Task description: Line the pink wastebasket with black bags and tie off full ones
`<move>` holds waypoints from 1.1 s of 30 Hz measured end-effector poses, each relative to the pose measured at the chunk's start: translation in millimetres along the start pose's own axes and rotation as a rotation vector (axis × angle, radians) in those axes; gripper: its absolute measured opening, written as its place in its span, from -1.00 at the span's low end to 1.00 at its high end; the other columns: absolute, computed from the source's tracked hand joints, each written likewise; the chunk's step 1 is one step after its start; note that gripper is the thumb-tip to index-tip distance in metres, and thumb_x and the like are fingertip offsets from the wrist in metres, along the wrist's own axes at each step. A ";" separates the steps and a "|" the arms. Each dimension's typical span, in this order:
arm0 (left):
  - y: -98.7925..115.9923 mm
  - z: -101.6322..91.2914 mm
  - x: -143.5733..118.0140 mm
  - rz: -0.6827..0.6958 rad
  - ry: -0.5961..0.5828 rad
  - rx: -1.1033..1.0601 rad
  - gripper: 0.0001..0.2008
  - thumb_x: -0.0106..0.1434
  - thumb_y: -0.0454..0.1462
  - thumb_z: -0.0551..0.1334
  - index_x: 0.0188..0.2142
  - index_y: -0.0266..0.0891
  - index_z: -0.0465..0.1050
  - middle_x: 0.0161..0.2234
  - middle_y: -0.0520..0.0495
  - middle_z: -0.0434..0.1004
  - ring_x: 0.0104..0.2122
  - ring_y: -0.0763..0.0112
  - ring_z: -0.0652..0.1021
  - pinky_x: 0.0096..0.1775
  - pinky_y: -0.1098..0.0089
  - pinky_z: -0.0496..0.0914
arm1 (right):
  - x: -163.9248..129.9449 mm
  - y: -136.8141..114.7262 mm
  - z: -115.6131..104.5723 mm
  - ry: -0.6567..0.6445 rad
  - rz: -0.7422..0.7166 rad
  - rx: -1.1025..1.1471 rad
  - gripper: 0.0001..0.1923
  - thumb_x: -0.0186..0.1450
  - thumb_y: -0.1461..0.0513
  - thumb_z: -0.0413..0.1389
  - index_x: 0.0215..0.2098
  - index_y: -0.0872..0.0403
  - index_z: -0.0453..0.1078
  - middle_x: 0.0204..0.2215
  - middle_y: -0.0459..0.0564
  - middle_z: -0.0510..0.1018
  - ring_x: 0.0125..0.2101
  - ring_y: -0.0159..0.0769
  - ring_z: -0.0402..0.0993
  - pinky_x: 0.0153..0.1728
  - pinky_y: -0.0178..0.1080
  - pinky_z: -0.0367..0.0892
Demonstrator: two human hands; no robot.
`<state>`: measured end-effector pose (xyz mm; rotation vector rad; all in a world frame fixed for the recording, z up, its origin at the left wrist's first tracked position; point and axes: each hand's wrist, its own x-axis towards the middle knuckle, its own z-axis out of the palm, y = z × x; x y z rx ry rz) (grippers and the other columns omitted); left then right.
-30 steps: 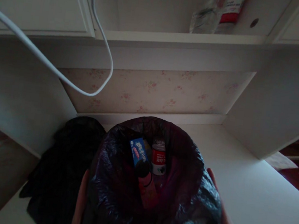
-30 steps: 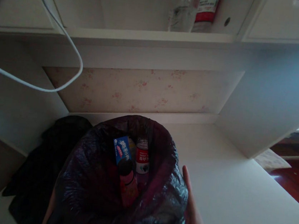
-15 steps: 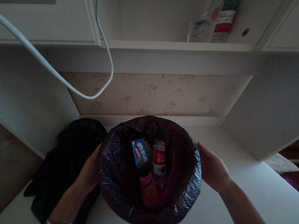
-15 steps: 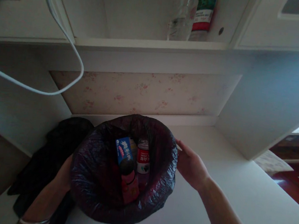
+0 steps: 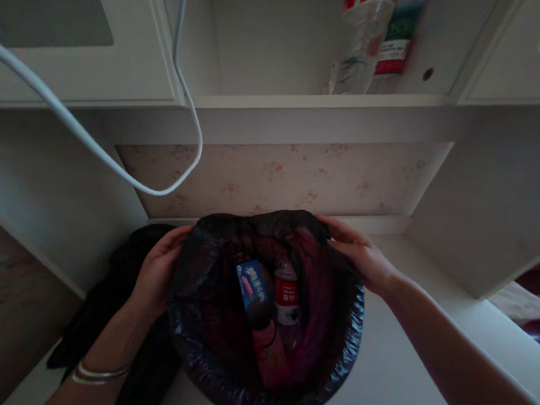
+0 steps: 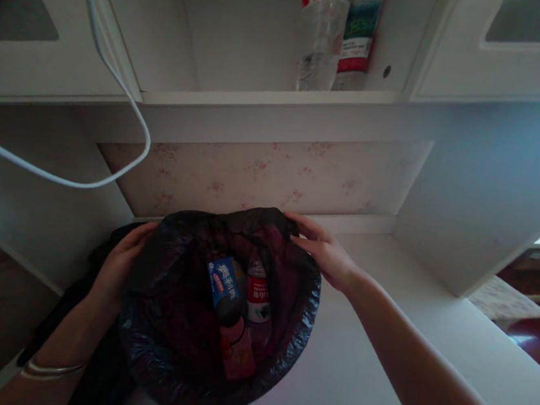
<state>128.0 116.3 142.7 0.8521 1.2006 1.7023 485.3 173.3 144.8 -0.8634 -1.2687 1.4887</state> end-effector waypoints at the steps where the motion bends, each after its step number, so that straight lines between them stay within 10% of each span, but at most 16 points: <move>1: -0.5 1.2 1.5 -0.005 -0.016 0.012 -0.52 -0.18 -0.27 0.56 -0.18 -0.17 0.65 -0.26 -0.01 0.75 -0.33 0.26 0.71 -0.34 0.45 0.55 | 2.2 0.7 1.4 -0.002 0.016 -0.032 -0.46 0.10 0.19 0.43 0.07 -0.14 0.59 0.10 -0.10 0.67 0.02 -0.16 0.62 0.13 -0.14 0.48; 11: 0.7 15.0 38.4 0.027 -0.090 0.024 -0.56 -0.20 -0.35 0.52 -0.23 -0.18 0.66 -0.32 0.01 0.72 -0.35 0.30 0.65 -0.34 0.44 0.49 | 47.8 -4.7 18.8 -0.022 -0.029 -0.037 -0.39 0.03 0.31 0.38 0.06 -0.14 0.58 0.09 -0.13 0.66 0.02 -0.16 0.63 0.23 -0.08 0.44; 16: 6.3 -4.4 7.3 0.122 0.018 -0.014 -0.65 -0.02 -0.30 0.51 -0.18 -0.11 0.66 -0.19 0.05 0.72 -0.17 0.30 0.66 -0.20 0.49 0.51 | 16.7 -9.6 3.8 0.019 -0.122 -0.027 -0.29 0.20 0.18 0.39 0.29 -0.24 0.38 0.29 -0.12 0.51 0.20 -0.16 0.51 0.27 -0.08 0.38; 20: -1.9 -31.0 -30.6 -0.073 0.070 -0.021 -0.53 0.07 -0.19 0.53 0.01 -0.03 0.63 0.00 0.02 0.71 -0.03 0.18 0.66 -0.22 0.44 0.55 | -25.0 1.3 -20.9 0.100 0.135 -0.078 -0.32 0.30 -0.04 0.33 0.34 -0.26 0.31 0.26 -0.07 0.54 0.19 -0.11 0.51 0.17 -0.08 0.45; 25: -8.8 -53.5 -69.8 -0.418 -0.029 0.016 -0.48 0.00 -0.10 0.59 -0.03 -0.09 0.66 -0.12 -0.08 0.75 -0.14 0.10 0.70 -0.33 0.37 0.55 | -62.6 14.7 -31.2 0.026 0.265 -0.131 -0.46 0.18 -0.10 0.42 0.04 -0.09 0.59 -0.03 0.00 0.69 -0.05 -0.16 0.62 -0.05 -0.25 0.51; 33: -4.5 -55.3 -84.7 -0.278 0.100 0.020 -0.55 -0.18 -0.21 0.68 -0.26 -0.14 0.67 -0.34 0.03 0.72 -0.36 0.32 0.68 -0.39 0.49 0.53 | -80.1 -2.2 -26.6 0.206 0.058 -0.018 -0.64 0.12 -0.01 0.49 -0.24 -0.04 0.58 -0.38 -0.13 0.53 -0.41 -0.43 0.42 -0.45 -0.46 0.41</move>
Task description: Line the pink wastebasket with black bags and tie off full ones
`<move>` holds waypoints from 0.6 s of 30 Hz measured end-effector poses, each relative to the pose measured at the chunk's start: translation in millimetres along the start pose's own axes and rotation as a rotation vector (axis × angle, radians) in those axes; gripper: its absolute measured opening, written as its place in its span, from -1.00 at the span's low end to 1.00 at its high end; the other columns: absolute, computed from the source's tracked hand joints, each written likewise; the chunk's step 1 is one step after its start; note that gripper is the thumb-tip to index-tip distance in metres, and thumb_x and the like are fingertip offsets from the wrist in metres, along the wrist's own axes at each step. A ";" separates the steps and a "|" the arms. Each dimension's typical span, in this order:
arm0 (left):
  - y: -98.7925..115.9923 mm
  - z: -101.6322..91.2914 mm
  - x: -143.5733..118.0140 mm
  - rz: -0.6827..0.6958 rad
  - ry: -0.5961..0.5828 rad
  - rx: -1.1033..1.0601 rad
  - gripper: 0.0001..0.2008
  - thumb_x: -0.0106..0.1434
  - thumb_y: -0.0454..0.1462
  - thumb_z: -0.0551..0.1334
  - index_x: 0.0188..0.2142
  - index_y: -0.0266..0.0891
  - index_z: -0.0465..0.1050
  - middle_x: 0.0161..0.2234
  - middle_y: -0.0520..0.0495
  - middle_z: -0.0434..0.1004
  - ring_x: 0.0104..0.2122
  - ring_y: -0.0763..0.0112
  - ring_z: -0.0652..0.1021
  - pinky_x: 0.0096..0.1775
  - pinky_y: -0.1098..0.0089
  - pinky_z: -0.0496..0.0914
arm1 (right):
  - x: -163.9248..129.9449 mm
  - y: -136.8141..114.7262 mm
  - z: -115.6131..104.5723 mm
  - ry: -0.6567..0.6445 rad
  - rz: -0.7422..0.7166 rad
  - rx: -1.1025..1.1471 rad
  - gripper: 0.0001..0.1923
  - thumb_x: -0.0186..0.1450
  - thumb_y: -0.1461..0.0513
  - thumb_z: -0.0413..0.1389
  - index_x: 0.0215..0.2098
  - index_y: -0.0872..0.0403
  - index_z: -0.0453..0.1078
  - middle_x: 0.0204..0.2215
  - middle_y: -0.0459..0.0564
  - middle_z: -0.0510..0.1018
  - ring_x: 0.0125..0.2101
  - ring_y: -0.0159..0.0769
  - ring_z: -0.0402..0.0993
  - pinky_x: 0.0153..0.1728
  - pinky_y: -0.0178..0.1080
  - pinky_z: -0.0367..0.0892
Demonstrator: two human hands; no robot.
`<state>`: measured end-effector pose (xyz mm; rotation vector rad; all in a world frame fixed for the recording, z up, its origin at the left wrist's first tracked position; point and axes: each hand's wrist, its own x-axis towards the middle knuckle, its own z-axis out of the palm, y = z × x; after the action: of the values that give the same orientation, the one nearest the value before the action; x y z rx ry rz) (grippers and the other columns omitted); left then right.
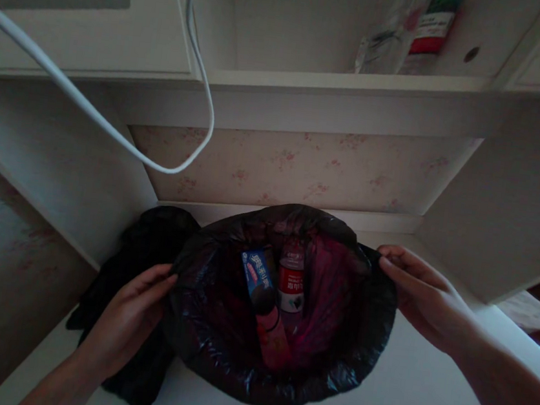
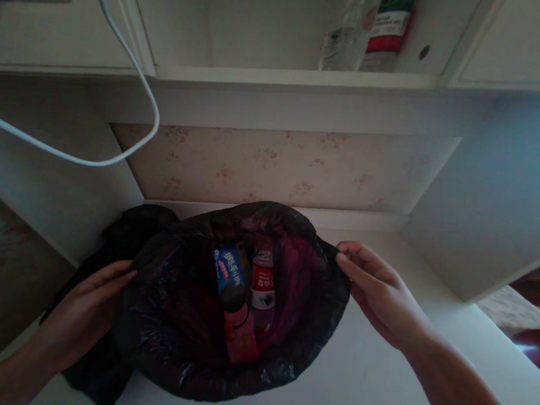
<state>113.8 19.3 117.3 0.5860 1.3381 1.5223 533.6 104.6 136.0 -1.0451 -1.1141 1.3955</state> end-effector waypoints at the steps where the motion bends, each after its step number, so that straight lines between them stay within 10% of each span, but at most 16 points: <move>1: -1.1 -0.8 0.9 0.030 -0.009 -0.006 -0.56 -0.13 -0.19 0.67 -0.24 -0.13 0.67 -0.30 0.03 0.72 -0.34 0.33 0.68 -0.37 0.49 0.54 | -1.3 -3.3 0.8 0.002 -0.032 0.012 -0.65 0.13 0.00 0.49 -0.25 -0.05 0.57 -0.42 -0.14 0.49 -0.44 -0.44 0.39 -0.47 -0.47 0.39; 9: 6.0 7.2 6.1 -0.179 -0.248 -0.081 -0.62 0.28 -0.08 0.43 0.05 -0.09 0.63 -0.03 -0.09 0.73 -0.04 0.11 0.69 -0.14 0.31 0.59 | 11.5 -17.0 16.4 0.038 0.184 -0.030 -0.54 0.20 -0.03 0.41 0.01 -0.11 0.56 -0.24 -0.05 0.67 -0.41 -0.31 0.56 -0.53 -0.37 0.48; 18: -12.1 -14.6 -11.5 -0.333 -0.249 -0.119 -0.52 0.19 -0.05 0.50 0.10 -0.02 0.63 -0.08 -0.09 0.76 -0.08 0.06 0.72 -0.14 0.25 0.62 | 1.3 -9.0 7.1 -0.084 0.135 0.053 -0.47 0.10 0.02 0.48 0.03 -0.18 0.59 -0.09 -0.04 0.73 -0.23 -0.18 0.68 -0.27 -0.23 0.60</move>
<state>110.3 1.4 104.8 0.4355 1.0848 1.2048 528.2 105.6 146.1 -1.0479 -1.0776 1.5797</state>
